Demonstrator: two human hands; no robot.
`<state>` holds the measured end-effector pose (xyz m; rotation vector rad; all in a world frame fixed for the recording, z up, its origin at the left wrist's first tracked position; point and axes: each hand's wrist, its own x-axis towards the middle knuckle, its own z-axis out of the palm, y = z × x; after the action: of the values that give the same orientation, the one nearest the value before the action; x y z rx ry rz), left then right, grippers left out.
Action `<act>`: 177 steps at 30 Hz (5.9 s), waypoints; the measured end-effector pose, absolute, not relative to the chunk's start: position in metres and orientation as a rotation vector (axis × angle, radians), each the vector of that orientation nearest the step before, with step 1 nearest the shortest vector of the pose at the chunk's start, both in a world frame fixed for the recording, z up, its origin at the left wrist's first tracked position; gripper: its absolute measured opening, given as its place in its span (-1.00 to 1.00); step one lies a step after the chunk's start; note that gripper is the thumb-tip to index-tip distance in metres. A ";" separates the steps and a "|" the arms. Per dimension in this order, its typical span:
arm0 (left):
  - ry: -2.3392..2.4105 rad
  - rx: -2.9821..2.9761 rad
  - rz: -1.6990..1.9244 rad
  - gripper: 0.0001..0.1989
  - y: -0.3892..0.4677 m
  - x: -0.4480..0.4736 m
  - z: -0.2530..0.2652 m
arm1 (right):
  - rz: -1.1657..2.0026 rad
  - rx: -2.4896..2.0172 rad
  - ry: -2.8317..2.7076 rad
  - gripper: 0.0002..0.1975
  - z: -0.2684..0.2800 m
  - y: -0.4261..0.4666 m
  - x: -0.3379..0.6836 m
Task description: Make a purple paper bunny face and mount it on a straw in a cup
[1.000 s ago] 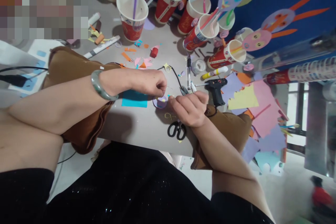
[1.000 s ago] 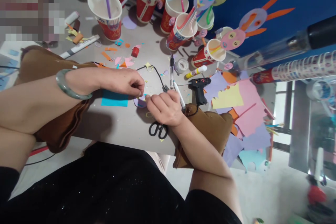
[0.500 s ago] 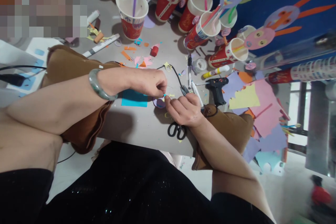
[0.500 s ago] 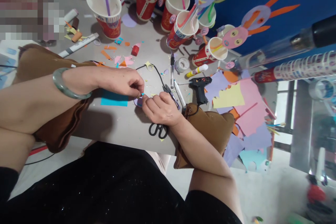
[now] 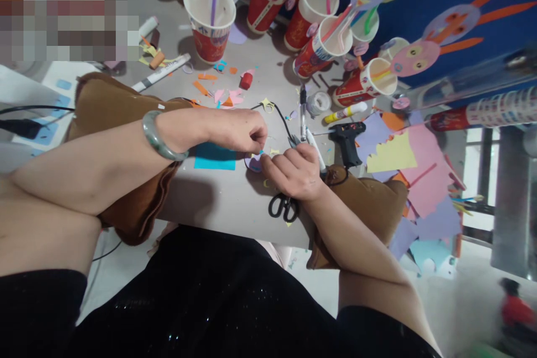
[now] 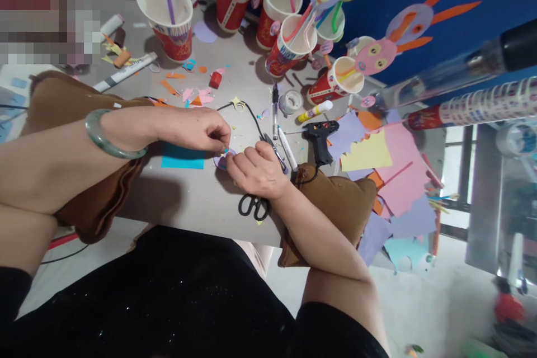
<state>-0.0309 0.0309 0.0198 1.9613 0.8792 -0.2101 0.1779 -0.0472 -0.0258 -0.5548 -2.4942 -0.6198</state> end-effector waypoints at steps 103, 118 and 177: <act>0.863 2.032 -0.243 -0.64 0.033 -0.032 0.014 | 1.389 -1.378 -2.204 -0.82 -0.002 -0.039 0.175; 0.863 2.095 -0.194 -0.66 0.029 -0.035 0.021 | 1.287 -1.382 -2.305 -0.80 -0.006 -0.037 0.164; 0.786 2.146 -0.166 -0.70 0.028 -0.035 0.019 | 1.106 -1.318 -2.468 -0.82 0.000 -0.039 0.169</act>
<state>-0.0349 0.0284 0.0188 2.1465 0.7860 -0.1661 0.1693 -0.0391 0.0000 -1.3177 -2.4680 1.1057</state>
